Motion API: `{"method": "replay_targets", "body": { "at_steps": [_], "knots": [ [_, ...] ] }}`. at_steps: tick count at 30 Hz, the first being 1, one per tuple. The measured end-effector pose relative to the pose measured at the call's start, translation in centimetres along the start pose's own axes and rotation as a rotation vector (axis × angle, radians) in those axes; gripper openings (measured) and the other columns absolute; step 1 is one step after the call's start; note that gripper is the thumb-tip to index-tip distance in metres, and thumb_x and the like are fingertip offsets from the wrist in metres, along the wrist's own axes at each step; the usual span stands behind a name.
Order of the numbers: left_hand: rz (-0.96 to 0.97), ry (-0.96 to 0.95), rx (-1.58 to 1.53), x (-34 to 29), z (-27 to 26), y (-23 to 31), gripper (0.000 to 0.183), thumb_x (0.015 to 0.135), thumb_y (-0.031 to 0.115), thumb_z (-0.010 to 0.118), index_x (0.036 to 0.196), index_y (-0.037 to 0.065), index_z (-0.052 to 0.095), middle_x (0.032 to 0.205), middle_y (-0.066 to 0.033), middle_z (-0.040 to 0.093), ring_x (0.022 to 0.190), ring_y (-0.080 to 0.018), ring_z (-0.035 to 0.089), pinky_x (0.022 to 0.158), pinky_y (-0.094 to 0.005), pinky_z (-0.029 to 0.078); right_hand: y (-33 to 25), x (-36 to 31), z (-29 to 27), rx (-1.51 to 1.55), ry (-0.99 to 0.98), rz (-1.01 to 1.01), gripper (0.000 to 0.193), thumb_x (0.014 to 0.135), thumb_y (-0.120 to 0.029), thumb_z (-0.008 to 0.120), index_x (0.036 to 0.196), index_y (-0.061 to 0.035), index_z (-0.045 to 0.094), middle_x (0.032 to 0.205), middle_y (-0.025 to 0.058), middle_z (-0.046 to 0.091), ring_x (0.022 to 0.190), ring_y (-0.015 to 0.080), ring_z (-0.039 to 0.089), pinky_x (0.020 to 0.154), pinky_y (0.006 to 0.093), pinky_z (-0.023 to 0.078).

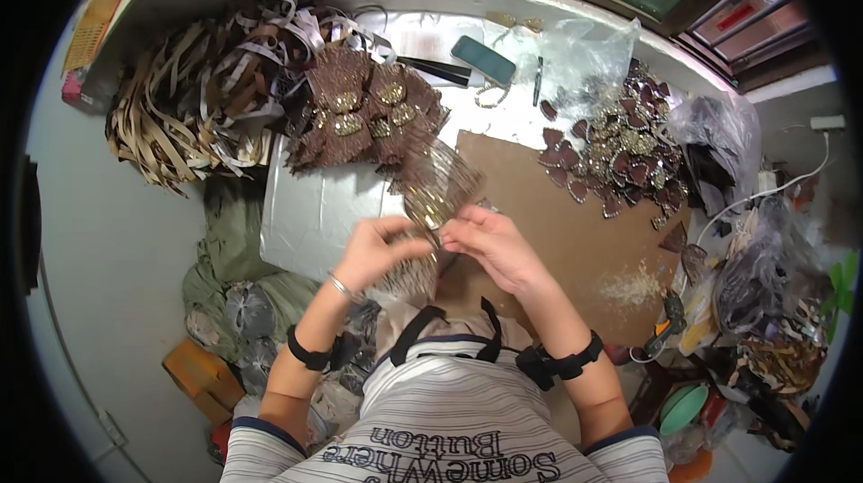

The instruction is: The recorder is organizing, marking, and checking various brown and gold shoe/garment decorations and bow components in a workshop environment.

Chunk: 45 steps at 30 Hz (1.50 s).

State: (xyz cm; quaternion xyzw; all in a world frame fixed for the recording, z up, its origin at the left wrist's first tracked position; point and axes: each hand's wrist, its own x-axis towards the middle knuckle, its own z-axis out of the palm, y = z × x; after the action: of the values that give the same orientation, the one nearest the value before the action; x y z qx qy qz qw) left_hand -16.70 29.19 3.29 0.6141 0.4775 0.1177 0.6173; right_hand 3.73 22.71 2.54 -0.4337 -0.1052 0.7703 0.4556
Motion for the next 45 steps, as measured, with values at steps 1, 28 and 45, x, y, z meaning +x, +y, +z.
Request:
{"method": "replay_targets", "body": {
  "at_steps": [1,28,45],
  "knots": [
    [0.076,0.148,0.091,2.0,-2.1,-2.1,0.037,0.073,0.027,0.080,0.095,-0.001,0.069,0.086,-0.0071,0.070,0.077,-0.0109,0.061,0.072,-0.0264,0.049,-0.3,0.6,-0.3,0.004,-0.009,-0.003,0.023,0.087,-0.009,0.064,0.106,0.0016,0.059,0.096,0.0068,0.064,0.085,0.0117,0.060,0.081,0.0237,0.048],
    [-0.323,-0.236,-0.432,3.0,4.6,-12.3,0.039,0.092,0.015,0.058,0.127,0.001,0.051,0.112,-0.0064,0.062,0.096,-0.0141,0.060,0.087,-0.0294,0.048,8.2,-3.7,-9.5,-0.475,0.253,0.200,0.028,0.096,-0.020,0.053,0.112,0.0010,0.061,0.093,0.0051,0.064,0.084,0.0100,0.059,0.078,0.0231,0.048],
    [-0.077,-0.166,-0.459,-12.8,4.4,-0.8,0.032,0.087,0.014,0.068,0.111,-0.005,0.058,0.103,-0.0057,0.064,0.093,-0.0089,0.058,0.083,-0.0254,0.049,5.5,-9.1,3.5,-0.274,-0.019,-0.096,0.024,0.093,-0.024,0.059,0.094,-0.0004,0.065,0.084,0.0013,0.063,0.074,0.0076,0.055,0.070,0.0227,0.045]
  ]
}}
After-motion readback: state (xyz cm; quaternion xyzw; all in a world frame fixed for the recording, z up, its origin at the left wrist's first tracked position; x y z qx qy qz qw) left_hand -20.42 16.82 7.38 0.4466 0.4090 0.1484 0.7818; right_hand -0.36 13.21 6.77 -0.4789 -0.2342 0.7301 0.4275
